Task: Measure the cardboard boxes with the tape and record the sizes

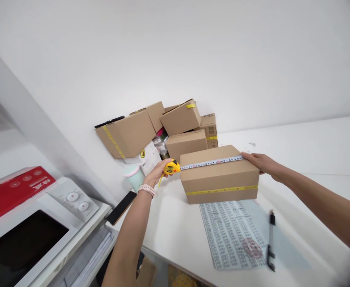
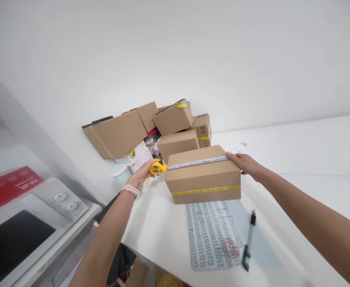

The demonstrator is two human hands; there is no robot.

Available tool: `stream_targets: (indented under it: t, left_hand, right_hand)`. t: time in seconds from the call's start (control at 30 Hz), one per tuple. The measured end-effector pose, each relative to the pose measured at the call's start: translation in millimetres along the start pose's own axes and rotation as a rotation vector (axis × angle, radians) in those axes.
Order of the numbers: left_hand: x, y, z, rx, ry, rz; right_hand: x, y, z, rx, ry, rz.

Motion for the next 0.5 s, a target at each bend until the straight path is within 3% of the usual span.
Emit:
stream_targets:
  t: [0.17, 0.27, 0.33, 0.4, 0.43, 0.5]
  left_hand:
    - [-1.3, 10.9, 12.4, -0.026, 0.001, -0.016]
    - [-12.0, 41.8, 29.7, -0.051, -0.002, -0.126]
    - [-34.7, 75.7, 32.3, -0.034, -0.007, -0.277]
    - [-70.4, 116.2, 22.7, 0.007, 0.015, -0.453]
    - [-94.8, 138.4, 16.2, 0.03, 0.127, -0.585]
    - [-136.9, 172.3, 2.8, 0.034, 0.339, -0.703]
  right_hand:
    - [6.5, -8.5, -10.6, 0.026, 0.109, 0.026]
    - [16.7, -14.7, -20.1, 0.053, 0.169, 0.029]
    - [23.6, -15.2, -31.4, 0.105, 0.176, 0.014]
    - [26.8, -11.4, -47.9, 0.189, 0.19, -0.029]
    - [26.2, -8.4, -56.9, 0.229, 0.209, -0.059]
    - [20.3, -1.9, -73.9, 0.294, 0.259, -0.133]
Point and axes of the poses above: each hand's wrist, its own y-axis away from the middle knuckle, its own x-axis out of the back of the hand, z = x × y, the point moved 8 cm from there along -y, towards the middle knuckle, and after that the axes turned 3 degrees about y, right-handed, at the moved point
